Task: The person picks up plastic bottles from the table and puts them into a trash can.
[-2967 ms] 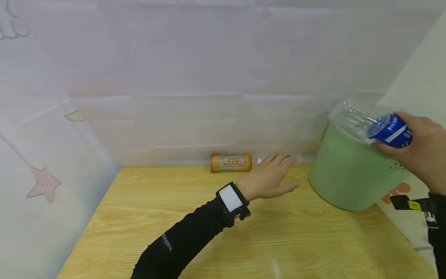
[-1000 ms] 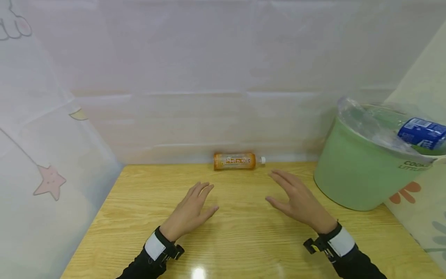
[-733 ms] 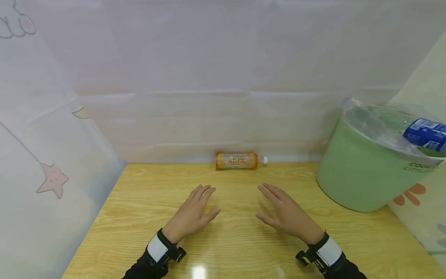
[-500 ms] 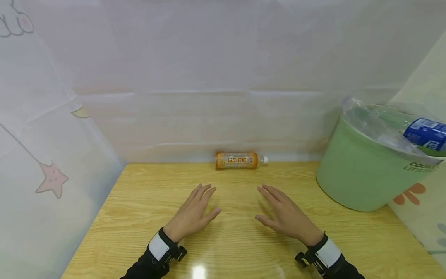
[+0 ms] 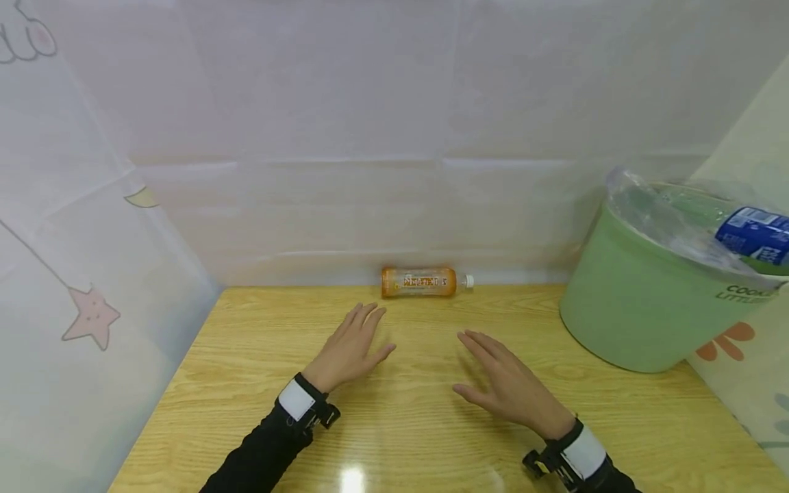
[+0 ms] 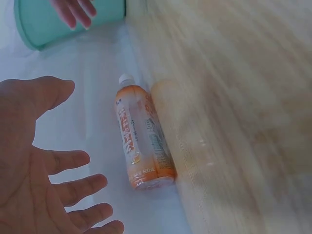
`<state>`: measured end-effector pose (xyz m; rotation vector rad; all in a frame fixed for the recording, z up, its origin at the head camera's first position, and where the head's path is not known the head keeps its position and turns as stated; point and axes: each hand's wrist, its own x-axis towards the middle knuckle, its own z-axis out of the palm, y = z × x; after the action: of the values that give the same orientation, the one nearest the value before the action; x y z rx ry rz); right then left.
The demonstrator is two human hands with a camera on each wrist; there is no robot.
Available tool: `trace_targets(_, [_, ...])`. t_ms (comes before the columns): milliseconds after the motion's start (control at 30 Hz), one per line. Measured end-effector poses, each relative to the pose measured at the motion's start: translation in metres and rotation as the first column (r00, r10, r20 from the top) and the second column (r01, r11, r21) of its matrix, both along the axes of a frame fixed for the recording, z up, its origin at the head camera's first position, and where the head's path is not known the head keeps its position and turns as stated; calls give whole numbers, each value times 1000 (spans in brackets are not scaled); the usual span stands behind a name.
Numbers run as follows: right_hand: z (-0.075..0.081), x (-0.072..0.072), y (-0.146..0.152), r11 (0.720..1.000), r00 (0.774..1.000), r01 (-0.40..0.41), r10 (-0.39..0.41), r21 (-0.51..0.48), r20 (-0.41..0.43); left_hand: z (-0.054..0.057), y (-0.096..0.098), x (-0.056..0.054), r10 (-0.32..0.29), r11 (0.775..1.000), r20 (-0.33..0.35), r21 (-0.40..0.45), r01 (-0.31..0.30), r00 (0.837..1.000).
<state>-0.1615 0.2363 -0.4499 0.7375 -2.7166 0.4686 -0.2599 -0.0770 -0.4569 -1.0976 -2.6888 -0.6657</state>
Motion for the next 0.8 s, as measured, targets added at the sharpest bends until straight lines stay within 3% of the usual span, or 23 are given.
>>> trace_targets(300, [4, 3, 0, 1000, 1000, -16, 15, -21, -24, 9, 30, -49, 15, 998, 37, -57, -13, 999])
trace_targets(533, [7, 4, 0, 1000, 1000, 6, -6, -22, 11, 14, 52, -88, 62, 997, -6, -50, -62, 998])
trace_targets(667, [6, 6, 0, 999, 998, 27, -26, -28, 61, 11, 62, -102, 99, 993, -5, -57, -99, 995])
trace_targets(800, [4, 7, 0, 999, 997, 25, -21, -45, 79, 6, 69, -108, 127, 991, 36, -49, -125, 991])
